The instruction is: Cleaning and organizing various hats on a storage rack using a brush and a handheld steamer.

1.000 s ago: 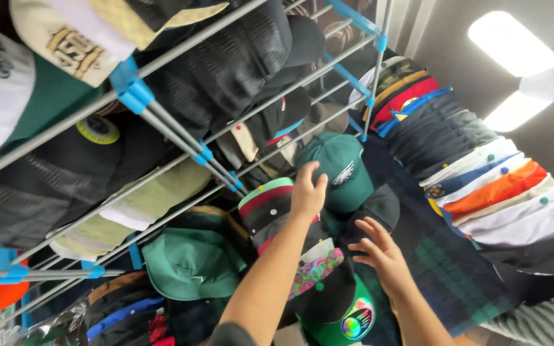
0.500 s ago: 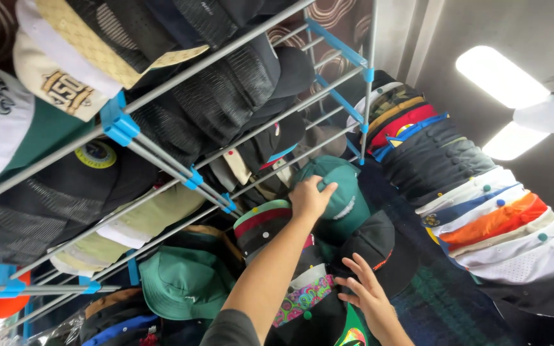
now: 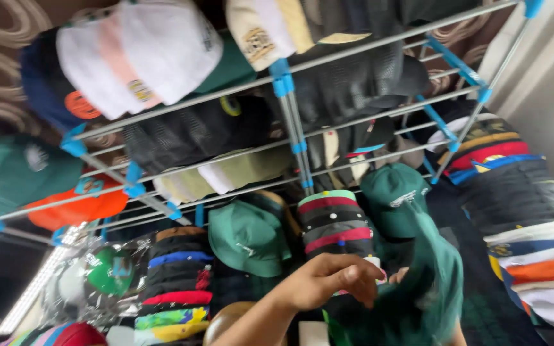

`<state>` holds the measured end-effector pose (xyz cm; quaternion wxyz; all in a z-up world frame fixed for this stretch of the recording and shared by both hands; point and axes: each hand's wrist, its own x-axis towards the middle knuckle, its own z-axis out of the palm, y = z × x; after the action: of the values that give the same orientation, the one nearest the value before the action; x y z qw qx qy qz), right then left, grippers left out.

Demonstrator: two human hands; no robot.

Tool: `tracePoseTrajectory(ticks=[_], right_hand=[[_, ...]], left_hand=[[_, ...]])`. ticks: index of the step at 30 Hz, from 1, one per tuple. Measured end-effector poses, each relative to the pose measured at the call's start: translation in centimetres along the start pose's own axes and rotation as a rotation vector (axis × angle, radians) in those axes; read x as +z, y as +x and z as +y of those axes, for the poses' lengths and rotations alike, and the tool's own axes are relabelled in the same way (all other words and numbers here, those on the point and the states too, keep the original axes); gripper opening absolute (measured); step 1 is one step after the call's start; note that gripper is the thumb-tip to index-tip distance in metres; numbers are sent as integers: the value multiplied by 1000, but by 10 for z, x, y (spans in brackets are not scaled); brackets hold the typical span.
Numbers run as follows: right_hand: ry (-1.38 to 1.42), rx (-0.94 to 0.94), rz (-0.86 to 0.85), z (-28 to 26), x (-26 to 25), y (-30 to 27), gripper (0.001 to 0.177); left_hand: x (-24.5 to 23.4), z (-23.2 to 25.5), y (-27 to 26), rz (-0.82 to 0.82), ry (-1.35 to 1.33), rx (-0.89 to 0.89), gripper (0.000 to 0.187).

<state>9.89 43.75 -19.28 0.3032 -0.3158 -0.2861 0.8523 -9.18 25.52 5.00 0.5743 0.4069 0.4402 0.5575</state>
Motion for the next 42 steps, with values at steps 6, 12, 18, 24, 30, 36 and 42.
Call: tracePoseTrajectory(ticks=[6,12,18,24,30,36,42], right_hand=[[-215,70,-405,61,63,-90,36],[-347,413,-338,94,100,-161,39],[-251,362,-12,119,202,-231,52],[-210,139,240,199,161,-264,47],[-184,248,401,241,161,-316,31],[-177,273,527,256,175,-336,36],[-215,298,508,314,126,-330,45]], left_hand=[[36,-138,-145,355,221,141,60],[34,-183,-265,498,313,99,51],[-67,-118,-309,508,450,71,45],[-147,-107,-305,464,521,-29,41],[-204,-119,-267,592,521,-225,28],[-187,-126,-239,489,254,-350,25],[-194,-134,-212,472,63,-506,24]])
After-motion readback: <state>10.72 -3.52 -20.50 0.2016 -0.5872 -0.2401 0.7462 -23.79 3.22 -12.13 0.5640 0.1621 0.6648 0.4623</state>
